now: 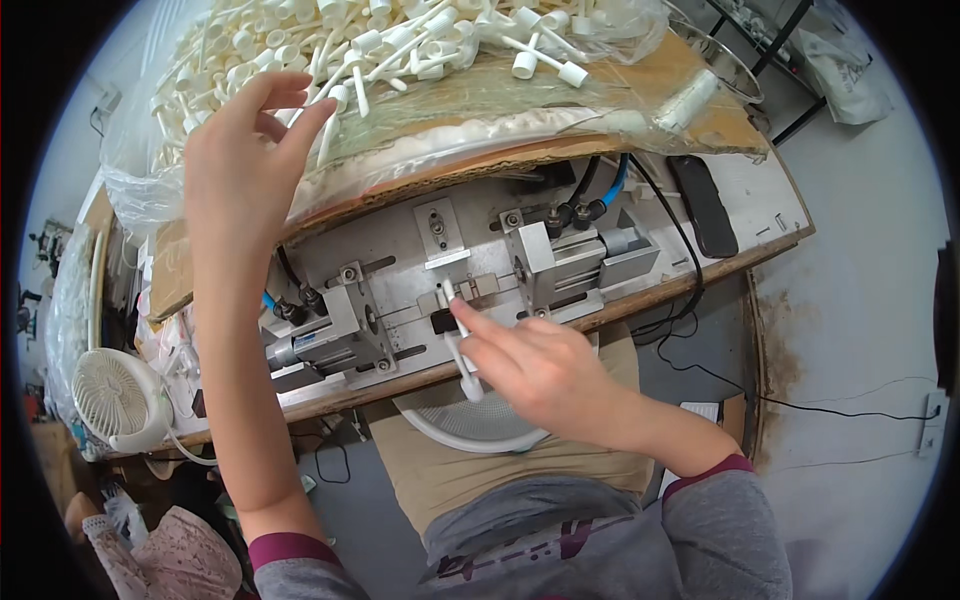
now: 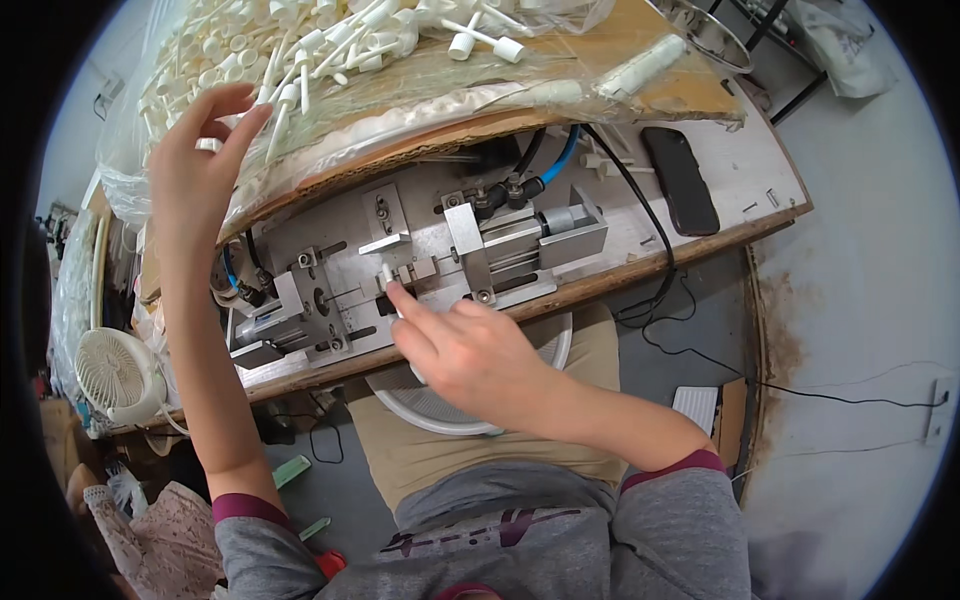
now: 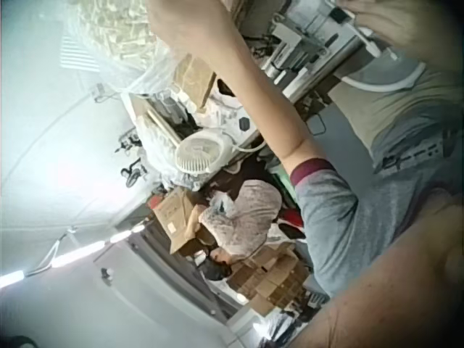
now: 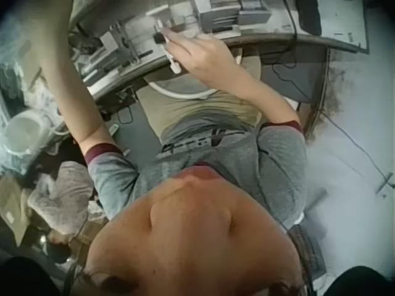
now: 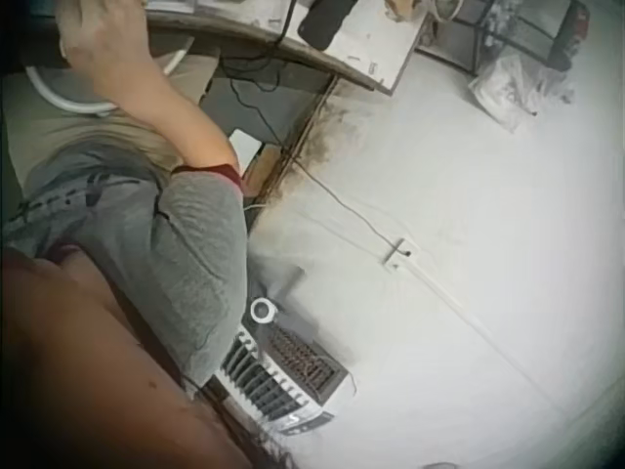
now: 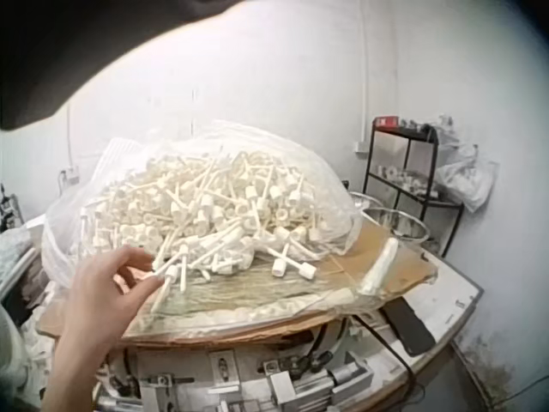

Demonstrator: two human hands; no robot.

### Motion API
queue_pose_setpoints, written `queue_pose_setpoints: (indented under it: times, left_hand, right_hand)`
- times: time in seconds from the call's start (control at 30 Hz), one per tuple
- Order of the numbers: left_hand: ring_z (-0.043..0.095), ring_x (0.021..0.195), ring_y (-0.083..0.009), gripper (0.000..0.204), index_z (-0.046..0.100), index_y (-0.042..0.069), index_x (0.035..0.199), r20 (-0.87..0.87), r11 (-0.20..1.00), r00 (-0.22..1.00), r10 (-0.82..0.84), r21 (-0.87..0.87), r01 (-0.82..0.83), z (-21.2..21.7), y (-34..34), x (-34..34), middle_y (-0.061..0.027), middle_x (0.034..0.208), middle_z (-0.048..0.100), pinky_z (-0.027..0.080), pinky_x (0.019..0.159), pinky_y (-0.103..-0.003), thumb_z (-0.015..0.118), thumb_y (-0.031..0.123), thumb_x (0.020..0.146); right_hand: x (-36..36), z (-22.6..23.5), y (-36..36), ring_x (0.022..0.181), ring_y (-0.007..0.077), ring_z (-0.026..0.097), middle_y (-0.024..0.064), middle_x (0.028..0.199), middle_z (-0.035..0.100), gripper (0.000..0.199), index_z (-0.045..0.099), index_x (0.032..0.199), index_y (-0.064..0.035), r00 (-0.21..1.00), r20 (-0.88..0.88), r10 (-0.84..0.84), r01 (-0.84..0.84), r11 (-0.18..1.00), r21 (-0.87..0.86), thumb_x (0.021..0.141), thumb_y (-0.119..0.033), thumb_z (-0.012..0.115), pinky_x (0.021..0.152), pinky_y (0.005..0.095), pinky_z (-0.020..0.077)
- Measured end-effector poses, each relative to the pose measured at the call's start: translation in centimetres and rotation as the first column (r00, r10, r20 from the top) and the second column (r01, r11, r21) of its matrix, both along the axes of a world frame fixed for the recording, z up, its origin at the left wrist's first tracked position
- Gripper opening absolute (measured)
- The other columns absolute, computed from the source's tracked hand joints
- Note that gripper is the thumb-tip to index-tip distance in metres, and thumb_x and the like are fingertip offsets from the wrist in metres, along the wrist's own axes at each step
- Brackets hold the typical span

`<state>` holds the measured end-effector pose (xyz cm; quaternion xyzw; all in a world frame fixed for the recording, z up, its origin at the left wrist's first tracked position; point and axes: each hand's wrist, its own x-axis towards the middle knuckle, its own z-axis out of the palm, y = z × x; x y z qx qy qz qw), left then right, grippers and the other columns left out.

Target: Assembling plastic spray nozzle components using a pneumatic press machine.

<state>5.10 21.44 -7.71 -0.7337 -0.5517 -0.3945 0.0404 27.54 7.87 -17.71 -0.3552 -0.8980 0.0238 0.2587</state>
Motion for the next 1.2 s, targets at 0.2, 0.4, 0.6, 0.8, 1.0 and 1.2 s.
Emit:
queue_pose_setpoints:
  times: [0.2,0.4,0.6,0.8,1.0,1.2]
  left_hand:
    - [0.07,0.073,-0.0218,0.03,0.071,0.009,0.113,-0.183,0.965,0.981,0.069,-0.235,-0.112,-1.3,4.6,-0.4,-0.0072,0.088,0.076,0.053,0.07,-0.036,0.072,0.021,0.086]
    - [0.07,0.074,-0.0186,0.026,0.074,0.01,0.111,-0.069,0.973,0.997,0.029,-0.225,-0.044,-0.7,3.8,-1.0,-0.007,0.09,0.075,0.052,0.069,-0.032,0.07,0.014,0.086]
    - [0.07,0.104,-0.0163,0.033,0.073,0.005,0.115,0.016,0.983,0.983,-0.183,0.016,0.183,0.5,-1.4,-0.9,-0.0085,0.111,0.074,0.053,0.09,-0.029,0.077,0.006,0.082]
    - [0.069,0.1,-0.0214,0.04,0.076,0.005,0.109,-0.032,0.938,0.937,-0.347,0.01,0.347,-0.8,-9.0,0.3,-0.0126,0.123,0.068,0.055,0.087,-0.034,0.082,0.001,0.07]
    - [0.068,0.097,-0.0287,0.04,0.072,0.0,0.111,-0.027,0.926,0.933,-0.358,-0.136,0.351,-5.8,-14.4,0.7,-0.0175,0.126,0.065,0.055,0.082,-0.036,0.08,0.001,0.072]
    - [0.069,0.078,-0.0204,0.034,0.072,0.001,0.106,-0.125,0.943,0.944,-0.307,-0.176,0.283,-9.9,-15.0,2.9,-0.0137,0.126,0.068,0.053,0.069,-0.031,0.079,0.007,0.073]
  right_hand:
    - [-1.4,-0.9,-0.1,0.052,0.0113,0.051,0.0213,0.128,0.066,0.021,0.065,0.094,-0.0014,0.997,0.049,-0.055,0.05,0.993,0.104,0.074,-0.008,0.064,0.054,0.0225,0.0422]
    - [-1.9,-0.4,1.1,0.05,0.0136,0.06,0.031,0.12,0.066,0.018,0.061,0.089,-0.0007,0.995,0.098,-0.023,0.011,0.993,0.117,0.075,-0.01,0.064,0.055,0.025,0.0487]
    - [-2.3,0.6,1.0,0.047,0.0143,0.057,0.0293,0.119,0.068,0.02,0.06,0.089,-0.0009,0.978,0.206,-0.025,0.01,0.997,0.074,0.072,-0.01,0.065,0.05,0.027,0.0483]
    - [-0.7,2.9,2.8,0.053,0.0167,0.062,0.0143,0.107,0.073,0.022,0.063,0.094,-0.0028,0.997,0.046,0.057,-0.05,0.99,-0.134,0.077,-0.013,0.073,0.051,0.0279,0.0494]
    - [0.4,8.9,10.5,0.074,0.0228,0.07,0.007,0.083,0.072,0.012,0.068,0.088,-0.007,0.928,-0.34,-0.151,0.136,0.988,-0.067,0.085,-0.019,0.071,0.063,0.0346,0.0531]
    - [2.1,9.5,18.5,0.104,0.0372,0.066,0.0241,0.106,0.069,0.027,0.067,0.106,0.0035,0.872,-0.035,-0.488,0.489,0.865,0.113,0.083,-0.012,0.067,0.092,0.0429,0.0505]
